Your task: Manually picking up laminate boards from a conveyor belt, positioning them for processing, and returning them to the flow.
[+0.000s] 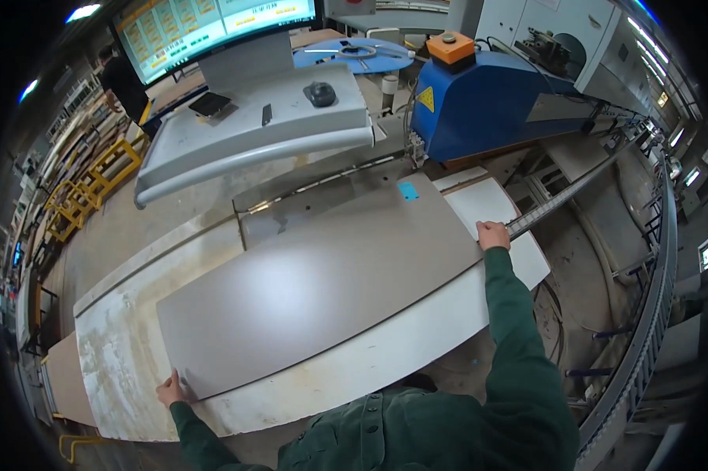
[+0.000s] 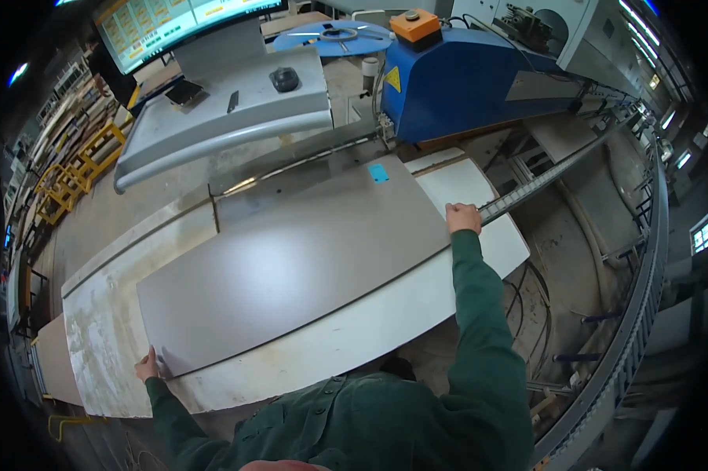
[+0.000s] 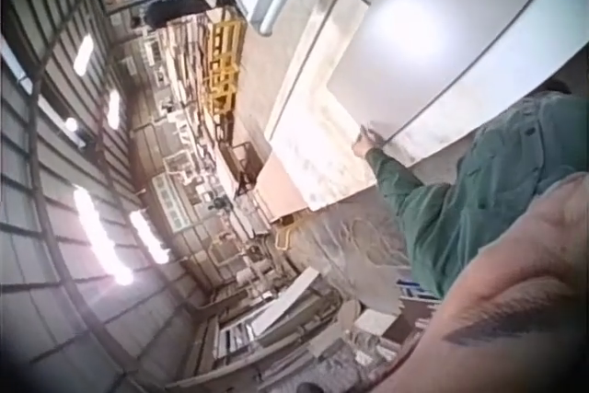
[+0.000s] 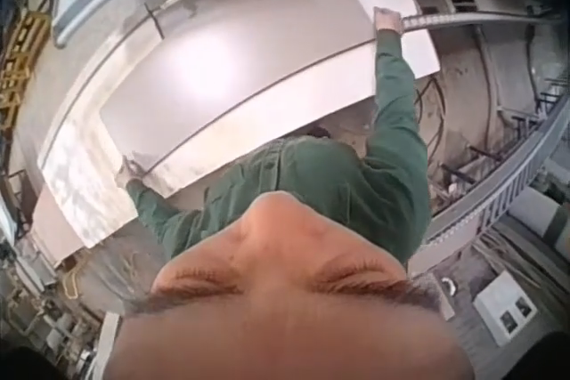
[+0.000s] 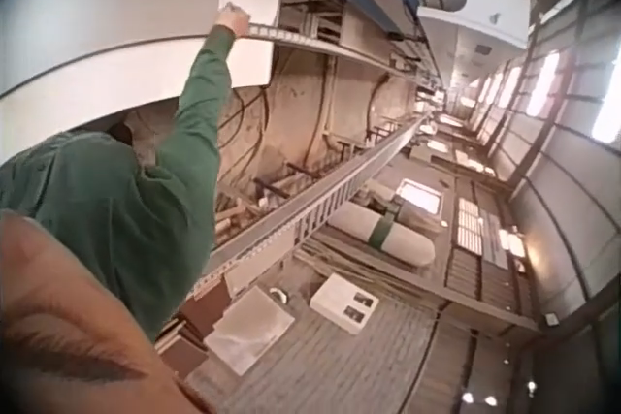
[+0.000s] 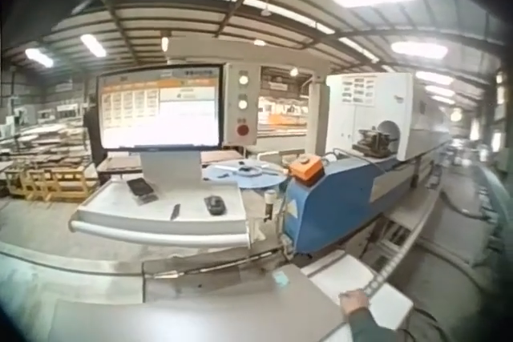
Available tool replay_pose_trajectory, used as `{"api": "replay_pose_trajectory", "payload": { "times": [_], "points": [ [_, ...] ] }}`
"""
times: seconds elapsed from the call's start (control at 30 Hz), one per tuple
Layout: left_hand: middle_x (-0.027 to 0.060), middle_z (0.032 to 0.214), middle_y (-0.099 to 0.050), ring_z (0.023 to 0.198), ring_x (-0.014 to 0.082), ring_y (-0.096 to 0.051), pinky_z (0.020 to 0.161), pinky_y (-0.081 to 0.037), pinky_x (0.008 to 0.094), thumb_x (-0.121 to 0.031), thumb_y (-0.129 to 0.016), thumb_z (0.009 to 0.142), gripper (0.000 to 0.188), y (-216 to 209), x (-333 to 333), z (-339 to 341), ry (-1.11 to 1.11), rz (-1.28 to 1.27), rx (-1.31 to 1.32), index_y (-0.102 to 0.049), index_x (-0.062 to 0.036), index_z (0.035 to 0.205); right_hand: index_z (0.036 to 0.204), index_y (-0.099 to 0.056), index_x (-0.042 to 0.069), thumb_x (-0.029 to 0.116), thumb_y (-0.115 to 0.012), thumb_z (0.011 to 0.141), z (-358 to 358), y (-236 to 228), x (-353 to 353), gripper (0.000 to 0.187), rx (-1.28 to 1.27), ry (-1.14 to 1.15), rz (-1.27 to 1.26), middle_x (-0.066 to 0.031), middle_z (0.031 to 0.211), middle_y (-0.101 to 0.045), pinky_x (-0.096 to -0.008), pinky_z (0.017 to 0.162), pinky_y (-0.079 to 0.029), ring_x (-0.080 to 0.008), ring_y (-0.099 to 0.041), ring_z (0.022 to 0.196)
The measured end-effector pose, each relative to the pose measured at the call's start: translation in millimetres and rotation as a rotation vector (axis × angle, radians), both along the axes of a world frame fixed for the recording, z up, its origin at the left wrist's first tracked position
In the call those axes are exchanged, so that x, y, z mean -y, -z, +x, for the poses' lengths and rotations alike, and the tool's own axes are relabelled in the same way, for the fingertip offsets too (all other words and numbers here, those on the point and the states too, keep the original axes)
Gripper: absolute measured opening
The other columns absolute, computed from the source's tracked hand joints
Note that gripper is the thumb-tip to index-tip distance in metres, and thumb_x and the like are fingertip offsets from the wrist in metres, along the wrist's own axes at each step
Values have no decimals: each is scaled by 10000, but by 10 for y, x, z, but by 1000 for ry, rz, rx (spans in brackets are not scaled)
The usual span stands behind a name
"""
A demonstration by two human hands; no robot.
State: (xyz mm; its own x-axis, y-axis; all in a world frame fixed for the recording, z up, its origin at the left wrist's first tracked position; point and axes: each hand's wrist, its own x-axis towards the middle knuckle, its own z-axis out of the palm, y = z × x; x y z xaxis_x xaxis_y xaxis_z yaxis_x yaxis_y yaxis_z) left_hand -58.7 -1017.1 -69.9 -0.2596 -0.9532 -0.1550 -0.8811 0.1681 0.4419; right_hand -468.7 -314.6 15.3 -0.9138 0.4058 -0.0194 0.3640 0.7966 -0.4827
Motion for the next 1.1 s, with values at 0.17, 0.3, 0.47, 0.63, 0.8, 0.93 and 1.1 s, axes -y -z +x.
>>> {"api": "replay_pose_trajectory", "payload": {
  "times": [0.17,0.3,0.47,0.63,0.8,0.93,1.1],
  "points": [
    [203,1087,-329,1020,331,-333,874,-295,354,-270,-687,534,805,141,-420,531,412,-168,-13,-313,-5,1195,1098,-411,62,136,-569,730,695,942,-34,408,-133,55,-645,-28,500,-438,-239,311,-307,-90,-402,367],
    [187,1082,-331,1003,340,-323,883,-262,375,-195,-668,478,861,261,-611,625,370,-297,-207,-261,-16,1215,1241,-130,57,133,-561,747,1295,596,837,660,1,149,-1003,-37,508,-449,-219,293,-310,-89,-396,354],
    [181,1094,-321,1015,320,-323,892,-256,367,-171,-652,494,813,369,-517,592,366,-322,-149,-287,-20,1205,1245,-113,88,74,-571,724,1372,719,1244,694,-112,107,-1042,-47,549,-466,-207,322,-332,-79,-393,372],
    [134,1029,-319,959,274,-366,840,-319,352,-360,-682,500,864,387,-547,569,356,-329,-224,-301,30,1171,1249,-108,69,12,-570,699,1379,801,1279,720,-201,120,-995,-31,557,-451,-194,340,-332,-71,-392,399],
    [165,1157,-255,1060,294,-304,922,-252,351,-127,-618,506,801,409,-452,684,407,-210,-296,-250,-2,1206,1245,-123,50,18,-571,701,1370,766,1319,705,-208,112,-977,-26,553,-440,-194,352,-331,-69,-386,406],
    [159,1159,-237,1060,281,-302,917,-262,347,-67,-592,521,780,529,-381,741,442,-230,-343,-231,15,1208,1258,-78,51,28,-559,716,1363,747,1303,725,-169,91,-993,-29,566,-448,-187,360,-329,-65,-386,416],
    [158,1146,-241,1041,280,-320,904,-282,337,24,-560,517,759,459,-482,644,407,-207,-355,-233,28,1202,1273,-1,78,27,-538,733,1354,761,1265,763,-115,60,-989,-32,582,-462,-180,365,-331,-64,-394,421]
  ]
}}
